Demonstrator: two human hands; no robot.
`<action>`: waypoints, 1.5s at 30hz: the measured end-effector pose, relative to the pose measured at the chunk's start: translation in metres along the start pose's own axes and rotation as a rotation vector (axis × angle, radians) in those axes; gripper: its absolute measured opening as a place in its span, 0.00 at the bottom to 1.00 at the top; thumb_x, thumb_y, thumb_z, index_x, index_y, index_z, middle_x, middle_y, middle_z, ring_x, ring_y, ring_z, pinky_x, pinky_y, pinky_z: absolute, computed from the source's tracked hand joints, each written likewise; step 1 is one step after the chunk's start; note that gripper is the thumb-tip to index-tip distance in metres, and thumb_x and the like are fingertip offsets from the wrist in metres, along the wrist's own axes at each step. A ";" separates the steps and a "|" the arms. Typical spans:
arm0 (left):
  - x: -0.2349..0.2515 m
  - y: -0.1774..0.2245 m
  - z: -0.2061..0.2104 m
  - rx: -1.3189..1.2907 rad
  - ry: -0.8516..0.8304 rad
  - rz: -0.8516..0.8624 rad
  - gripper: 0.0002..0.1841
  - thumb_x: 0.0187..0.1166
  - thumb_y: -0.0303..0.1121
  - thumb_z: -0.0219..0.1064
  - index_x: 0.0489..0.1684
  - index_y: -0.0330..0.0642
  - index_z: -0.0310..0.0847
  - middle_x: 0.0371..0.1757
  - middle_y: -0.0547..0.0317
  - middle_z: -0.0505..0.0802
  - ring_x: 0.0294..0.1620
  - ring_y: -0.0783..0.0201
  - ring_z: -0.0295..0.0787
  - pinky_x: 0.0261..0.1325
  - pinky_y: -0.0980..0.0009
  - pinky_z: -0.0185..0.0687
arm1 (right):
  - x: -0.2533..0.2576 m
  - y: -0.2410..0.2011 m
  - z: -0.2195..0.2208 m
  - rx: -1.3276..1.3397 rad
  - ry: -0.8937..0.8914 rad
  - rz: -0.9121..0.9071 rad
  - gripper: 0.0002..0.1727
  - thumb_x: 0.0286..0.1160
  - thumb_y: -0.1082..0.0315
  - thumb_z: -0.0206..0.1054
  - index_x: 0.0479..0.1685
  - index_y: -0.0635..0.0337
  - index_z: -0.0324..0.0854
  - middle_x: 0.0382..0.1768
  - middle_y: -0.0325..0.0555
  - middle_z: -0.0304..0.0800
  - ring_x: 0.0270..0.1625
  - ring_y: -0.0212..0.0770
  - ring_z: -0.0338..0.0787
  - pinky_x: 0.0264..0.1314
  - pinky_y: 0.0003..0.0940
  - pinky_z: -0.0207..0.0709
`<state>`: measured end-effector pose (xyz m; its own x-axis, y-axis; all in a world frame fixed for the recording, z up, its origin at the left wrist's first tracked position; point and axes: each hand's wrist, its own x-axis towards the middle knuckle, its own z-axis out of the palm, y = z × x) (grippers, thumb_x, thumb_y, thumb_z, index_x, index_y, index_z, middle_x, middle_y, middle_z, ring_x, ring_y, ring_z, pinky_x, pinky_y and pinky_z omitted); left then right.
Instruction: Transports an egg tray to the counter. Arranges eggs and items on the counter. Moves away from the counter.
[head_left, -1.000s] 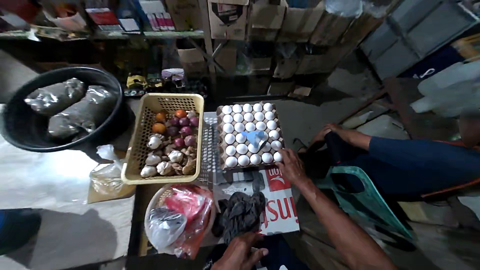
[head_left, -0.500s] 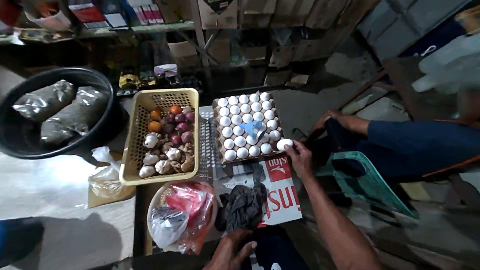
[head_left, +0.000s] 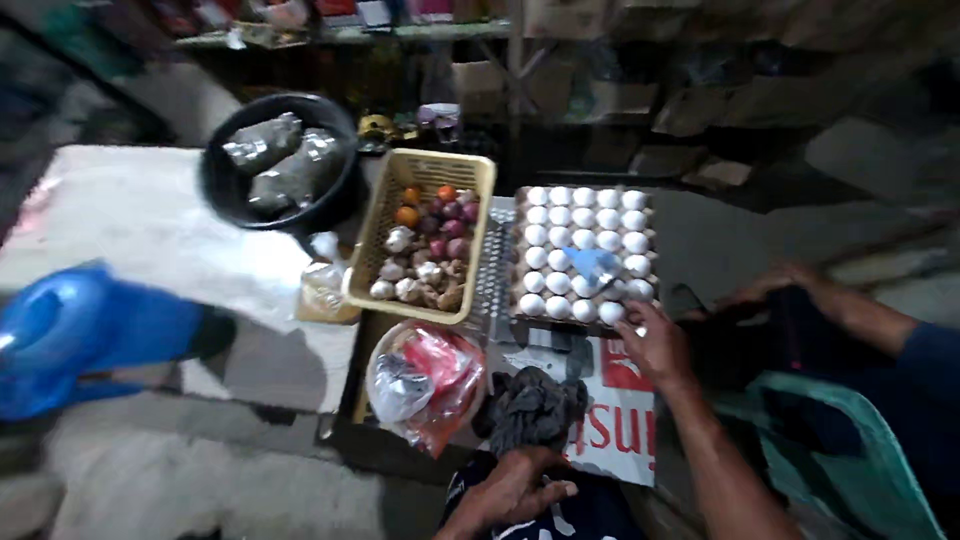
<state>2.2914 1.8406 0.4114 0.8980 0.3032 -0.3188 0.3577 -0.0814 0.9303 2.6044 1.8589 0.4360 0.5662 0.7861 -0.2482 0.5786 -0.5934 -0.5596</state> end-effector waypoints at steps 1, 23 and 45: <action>0.000 -0.001 0.000 0.003 0.015 0.014 0.21 0.84 0.43 0.67 0.63 0.35 0.87 0.57 0.46 0.94 0.60 0.56 0.92 0.71 0.54 0.83 | 0.002 -0.002 0.002 -0.086 -0.034 -0.020 0.28 0.80 0.60 0.70 0.76 0.66 0.76 0.70 0.71 0.80 0.72 0.70 0.81 0.75 0.68 0.71; -0.028 -0.010 0.000 0.031 0.125 0.011 0.19 0.85 0.41 0.65 0.58 0.32 0.88 0.53 0.41 0.93 0.57 0.47 0.91 0.66 0.45 0.81 | 0.013 0.028 0.017 -0.091 0.088 -0.325 0.29 0.72 0.62 0.77 0.67 0.75 0.78 0.64 0.78 0.82 0.67 0.77 0.82 0.70 0.75 0.70; -0.059 -0.020 -0.013 0.015 0.161 -0.044 0.23 0.86 0.45 0.63 0.63 0.34 0.85 0.57 0.43 0.93 0.61 0.52 0.90 0.71 0.50 0.81 | -0.070 -0.034 0.042 1.321 -0.268 -0.101 0.30 0.79 0.37 0.63 0.69 0.48 0.72 0.42 0.40 0.93 0.25 0.38 0.90 0.20 0.33 0.86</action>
<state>2.2285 1.8365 0.4139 0.8291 0.4548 -0.3252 0.4010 -0.0782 0.9127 2.5208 1.8310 0.4391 0.3363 0.9154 -0.2213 -0.4674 -0.0418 -0.8831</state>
